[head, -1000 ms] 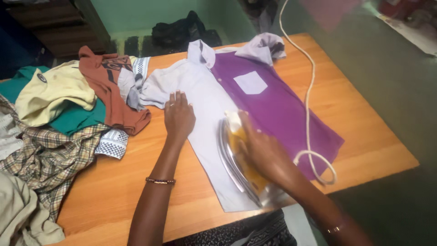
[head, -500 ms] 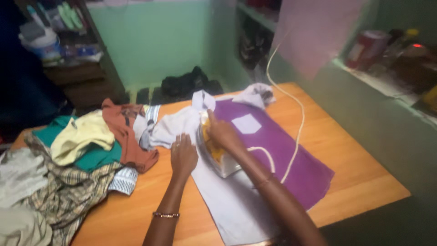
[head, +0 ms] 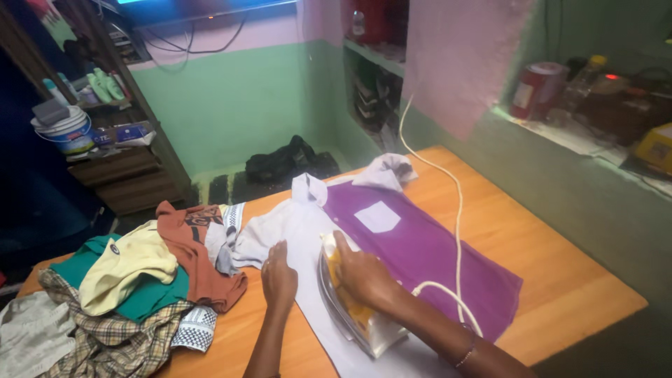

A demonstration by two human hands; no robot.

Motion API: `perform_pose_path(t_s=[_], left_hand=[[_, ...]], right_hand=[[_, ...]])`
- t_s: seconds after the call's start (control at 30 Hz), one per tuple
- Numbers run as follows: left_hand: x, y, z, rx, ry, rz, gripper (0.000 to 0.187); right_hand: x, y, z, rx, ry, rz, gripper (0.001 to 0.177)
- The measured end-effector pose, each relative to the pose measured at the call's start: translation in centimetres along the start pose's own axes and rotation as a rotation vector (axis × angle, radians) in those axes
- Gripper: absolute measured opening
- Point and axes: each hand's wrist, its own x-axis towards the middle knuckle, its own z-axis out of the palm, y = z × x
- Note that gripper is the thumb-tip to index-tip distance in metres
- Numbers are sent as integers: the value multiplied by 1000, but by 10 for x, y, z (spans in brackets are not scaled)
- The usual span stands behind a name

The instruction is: The person irons a rust-colored t-shirt on a wooden table, then switches to a white and purple button-up shirt. They smooth the fabric with one hand while moving the iron with the other, ironing the front panels and sleeves. The person flips the shirt over to iron the back and finishes by smoothing the fabric.

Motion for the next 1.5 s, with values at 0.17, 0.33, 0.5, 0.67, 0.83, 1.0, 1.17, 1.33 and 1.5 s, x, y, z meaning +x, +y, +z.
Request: perform_pose_path(t_s=[0.17, 0.33, 0.5, 0.67, 0.83, 1.0, 1.17, 1.33, 1.5], left_hand=[[-3, 9, -11, 223, -55, -73, 52], [-3, 2, -38, 389, -142, -50, 49], [-2, -10, -37, 384, -170, -21, 53], [-3, -19, -31, 360, -175, -21, 51], [-4, -22, -31, 342, -180, -14, 52], [-6, -1, -54, 602, -183, -16, 38], [-27, 100, -13, 25, -13, 253, 17], [-90, 223, -14, -144, -508, 906, 51], [-111, 190, -20, -57, -837, 1019, 57]], right_hand=[[85, 14, 17, -40, 195, -161, 75], [154, 5, 23, 12, 175, -153, 72], [113, 3, 13, -14, 166, -197, 75], [6, 29, -2, 276, -29, -20, 78], [-75, 78, -38, 698, 33, -160, 79], [-135, 108, -87, 735, 222, -47, 76], [-150, 126, -114, 510, 462, 96, 75], [-152, 128, -131, 697, 460, 118, 70], [-134, 136, -131, 556, 361, 120, 68]])
